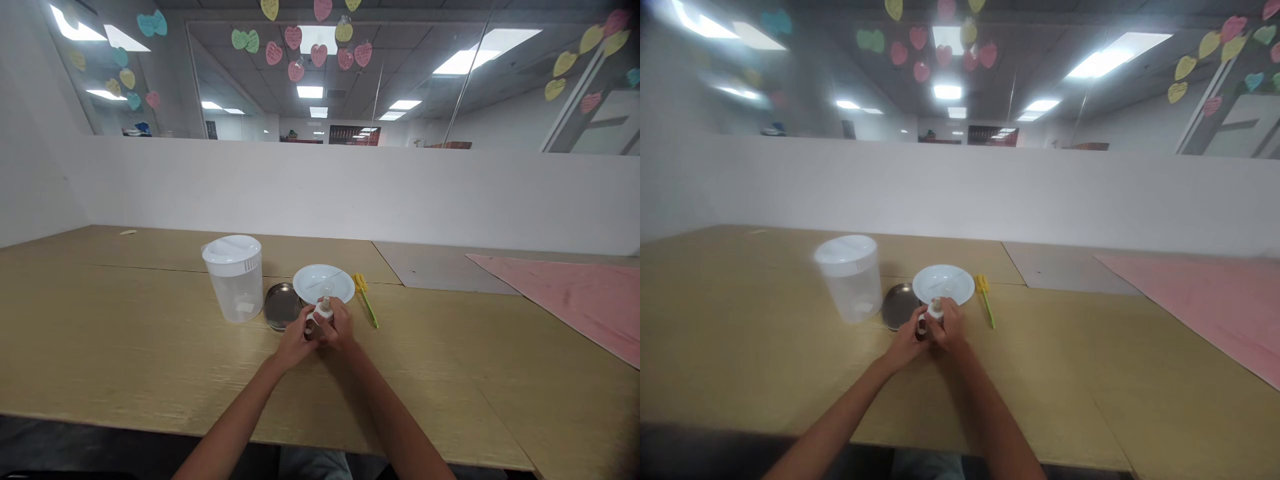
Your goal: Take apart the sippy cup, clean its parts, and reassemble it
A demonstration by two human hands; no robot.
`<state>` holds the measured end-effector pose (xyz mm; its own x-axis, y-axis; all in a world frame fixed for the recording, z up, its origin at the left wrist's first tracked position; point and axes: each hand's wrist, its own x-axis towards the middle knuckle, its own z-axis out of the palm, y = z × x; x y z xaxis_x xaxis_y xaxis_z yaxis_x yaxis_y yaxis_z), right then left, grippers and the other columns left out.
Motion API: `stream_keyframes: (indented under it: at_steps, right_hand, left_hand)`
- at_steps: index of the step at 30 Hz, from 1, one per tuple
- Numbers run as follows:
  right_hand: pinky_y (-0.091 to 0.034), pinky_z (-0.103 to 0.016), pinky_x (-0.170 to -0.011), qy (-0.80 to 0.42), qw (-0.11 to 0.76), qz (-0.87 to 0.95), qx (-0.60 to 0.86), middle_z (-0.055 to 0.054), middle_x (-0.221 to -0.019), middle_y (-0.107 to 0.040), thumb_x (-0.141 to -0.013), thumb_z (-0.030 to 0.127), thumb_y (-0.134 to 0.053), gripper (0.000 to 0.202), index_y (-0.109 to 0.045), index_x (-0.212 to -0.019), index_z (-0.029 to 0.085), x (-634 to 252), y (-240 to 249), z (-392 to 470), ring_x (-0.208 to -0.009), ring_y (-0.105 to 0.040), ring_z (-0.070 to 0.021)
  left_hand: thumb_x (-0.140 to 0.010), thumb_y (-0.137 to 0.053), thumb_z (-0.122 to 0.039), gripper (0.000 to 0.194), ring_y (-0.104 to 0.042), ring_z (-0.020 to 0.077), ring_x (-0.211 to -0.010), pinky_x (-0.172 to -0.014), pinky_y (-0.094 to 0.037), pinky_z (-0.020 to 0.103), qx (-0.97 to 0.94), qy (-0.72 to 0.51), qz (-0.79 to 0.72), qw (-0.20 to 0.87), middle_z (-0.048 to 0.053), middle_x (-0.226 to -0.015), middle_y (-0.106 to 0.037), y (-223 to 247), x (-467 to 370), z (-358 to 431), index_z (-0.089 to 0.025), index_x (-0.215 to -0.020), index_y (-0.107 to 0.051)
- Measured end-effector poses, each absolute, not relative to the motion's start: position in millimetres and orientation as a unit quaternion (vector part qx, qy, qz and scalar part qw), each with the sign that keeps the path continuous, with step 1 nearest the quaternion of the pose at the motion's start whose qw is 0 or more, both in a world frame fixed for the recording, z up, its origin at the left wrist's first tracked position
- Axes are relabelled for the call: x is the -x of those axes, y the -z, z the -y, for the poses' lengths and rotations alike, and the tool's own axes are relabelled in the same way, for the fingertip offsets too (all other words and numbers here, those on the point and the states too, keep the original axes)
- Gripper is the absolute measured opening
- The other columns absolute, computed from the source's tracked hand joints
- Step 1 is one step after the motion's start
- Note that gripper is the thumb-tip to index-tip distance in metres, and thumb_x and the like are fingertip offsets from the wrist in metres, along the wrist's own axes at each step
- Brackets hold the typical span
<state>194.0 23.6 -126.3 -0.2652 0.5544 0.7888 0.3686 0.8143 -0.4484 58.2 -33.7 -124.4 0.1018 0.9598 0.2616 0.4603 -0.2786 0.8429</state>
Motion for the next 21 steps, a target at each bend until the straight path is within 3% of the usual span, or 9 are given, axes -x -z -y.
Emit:
stream_keyframes:
  at_steps: [13, 21]
  right_hand:
    - [-0.044, -0.034, -0.070, -0.100, 0.526, 0.798, 0.277, -0.007, -0.084, -0.060, -0.083, 0.039, -0.049, 0.024, -0.055, -0.092, 0.018, -195.5, 122.9, -23.6, -0.079, -0.056, -0.0206]
    - [-0.045, -0.035, -0.077, -0.102, 0.523, 0.805, 0.261, -0.008, -0.093, -0.061, -0.084, 0.038, -0.048, 0.030, -0.054, -0.106, 0.017, -197.3, 124.2, -24.6, -0.087, -0.057, -0.0216]
  left_hand:
    - [-0.068, -0.062, -0.028, 0.064, -0.054, 0.0143, -0.068, -0.064, -0.042, 0.025, -0.683, -0.427, -0.511, 0.300, -0.001, -0.082, -0.060, 128.2, -57.1, 31.9, -0.021, -0.125, -0.034]
    - [-0.068, -0.063, -0.029, 0.066, -0.051, 0.0129, -0.066, -0.062, -0.040, 0.024, -0.679, -0.440, -0.497, 0.315, -0.002, -0.079, -0.057, 130.4, -56.4, 30.5, -0.020, -0.126, -0.033]
